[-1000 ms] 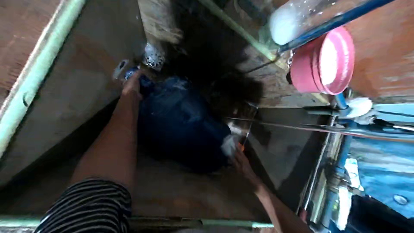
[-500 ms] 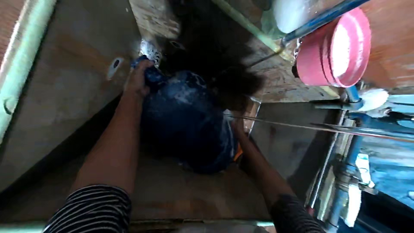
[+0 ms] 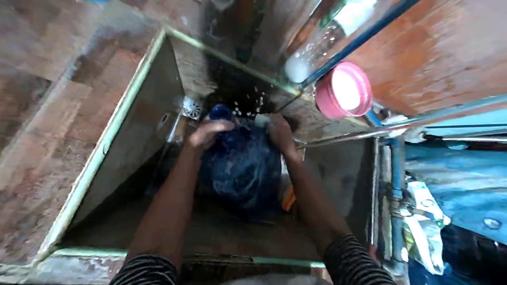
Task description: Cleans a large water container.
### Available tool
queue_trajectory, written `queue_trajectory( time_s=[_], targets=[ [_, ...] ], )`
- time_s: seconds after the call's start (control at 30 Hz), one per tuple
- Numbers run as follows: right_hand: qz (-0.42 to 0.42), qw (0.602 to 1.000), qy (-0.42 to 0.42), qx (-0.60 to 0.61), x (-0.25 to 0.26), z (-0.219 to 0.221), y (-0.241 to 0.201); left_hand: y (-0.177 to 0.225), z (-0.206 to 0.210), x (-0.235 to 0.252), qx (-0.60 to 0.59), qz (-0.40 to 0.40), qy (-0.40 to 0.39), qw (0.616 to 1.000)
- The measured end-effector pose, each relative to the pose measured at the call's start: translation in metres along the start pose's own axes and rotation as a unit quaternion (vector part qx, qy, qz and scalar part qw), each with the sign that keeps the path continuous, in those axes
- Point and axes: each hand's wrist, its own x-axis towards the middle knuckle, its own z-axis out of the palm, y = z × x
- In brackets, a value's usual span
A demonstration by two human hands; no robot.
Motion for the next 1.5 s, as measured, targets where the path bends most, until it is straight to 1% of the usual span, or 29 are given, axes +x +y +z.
queue_trajectory(
  time_s=[0.03,0.1,0.13,0.17,0.2,0.23,0.3,0.37,0.4,0.43,0.47,0.53,0.57,0.6,0.67,0.73,0.77,0.8,0.87,0.9,0.97,1.03,1.07,1.17,1.23,1.3,1.37,1.43,1.5],
  targets=[
    [0.001,1.000,-0.005,-0.019,-0.007,-0.005,-0.005,0.013,0.013,-0.009,0.028,-0.023,0.007,0.999],
    [-0.088,0.993,0.021,-0.074,-0.029,0.005,-0.020,0.025,0.030,-0.006,0.062,-0.052,0.082,0.993],
    [-0.141,0.986,0.032,-0.088,-0.042,0.013,-0.024,0.021,0.036,-0.001,0.060,-0.035,0.128,0.989],
    [-0.166,0.981,0.025,-0.094,-0.047,0.016,-0.028,0.015,0.042,0.003,0.065,-0.014,0.163,0.984],
    [-0.155,0.983,0.001,-0.097,-0.046,0.011,-0.029,0.010,0.051,-0.001,0.086,0.008,0.167,0.982],
    [-0.121,0.988,-0.024,-0.092,-0.039,0.001,-0.026,0.009,0.060,-0.010,0.121,0.027,0.138,0.983],
    [-0.001,0.995,-0.089,-0.034,-0.022,-0.025,-0.006,0.010,0.078,-0.035,0.179,0.039,0.031,0.983],
    [0.072,0.993,-0.093,0.005,-0.019,-0.036,0.013,0.017,0.083,-0.046,0.195,0.018,-0.060,0.979],
    [0.072,0.994,-0.078,0.001,-0.027,-0.033,0.014,0.017,0.075,-0.049,0.194,-0.002,-0.078,0.978],
    [0.024,0.998,-0.056,-0.028,-0.037,-0.026,0.010,0.016,0.061,-0.048,0.181,-0.019,-0.064,0.981],
    [-0.040,0.998,-0.034,-0.047,-0.048,-0.016,0.006,0.010,0.047,-0.043,0.156,-0.023,-0.013,0.987],
    [-0.165,0.986,0.013,-0.015,-0.070,0.013,-0.004,-0.004,0.025,-0.029,0.086,-0.032,0.161,0.983],
    [-0.192,0.981,0.016,-0.008,-0.072,0.023,-0.010,-0.012,0.017,-0.023,0.067,-0.043,0.224,0.971],
    [-0.180,0.984,0.000,-0.004,-0.064,0.026,-0.015,-0.019,0.013,-0.020,0.062,-0.046,0.246,0.966],
    [-0.080,0.996,-0.045,0.015,-0.022,0.014,-0.009,-0.020,0.006,-0.015,0.047,-0.017,0.194,0.980],
    [0.063,0.993,-0.066,0.071,-0.002,0.018,0.034,-0.024,-0.008,-0.016,0.039,0.006,0.108,0.993],
    [0.137,0.984,-0.080,0.081,-0.008,0.031,0.065,-0.024,-0.019,-0.015,0.042,0.000,0.095,0.995],
    [0.199,0.974,-0.087,0.061,-0.028,0.049,0.091,-0.024,-0.030,-0.011,0.047,-0.005,0.129,0.991],
    [0.266,0.958,-0.108,-0.018,-0.089,0.073,0.116,-0.031,-0.053,0.007,0.052,0.001,0.283,0.958],
    [0.267,0.960,-0.084,-0.027,-0.118,0.078,0.112,-0.036,-0.062,0.015,0.062,0.006,0.332,0.941],
    [0.215,0.976,-0.019,0.005,-0.154,0.078,0.091,-0.035,-0.058,0.025,0.065,-0.010,0.353,0.933],
    [0.158,0.985,0.042,0.055,-0.155,0.072,0.069,-0.026,-0.032,0.031,0.050,0.003,0.315,0.948],
    [0.163,0.980,0.060,0.093,-0.148,0.064,0.062,-0.017,-0.013,0.029,0.044,0.012,0.286,0.957],
    [0.302,0.923,0.046,0.234,-0.117,0.008,0.053,0.008,0.054,0.005,0.107,0.020,0.189,0.976],
    [0.309,0.909,0.062,0.272,-0.105,-0.030,0.056,0.012,0.091,-0.016,0.204,0.028,0.100,0.973],
    [0.268,0.920,0.135,0.254,-0.099,-0.070,0.042,0.008,0.125,-0.025,0.266,0.030,0.031,0.963],
    [0.189,0.943,0.202,0.186,-0.097,-0.104,0.019,0.002,0.151,-0.033,0.309,0.013,-0.025,0.951],
    [0.069,0.972,0.218,0.058,-0.096,-0.117,0.005,-0.003,0.168,-0.037,0.350,0.002,-0.060,0.935],
    [-0.033,0.981,0.183,-0.051,-0.098,-0.111,-0.001,-0.009,0.176,-0.038,0.358,0.030,-0.075,0.930]
  ],
)
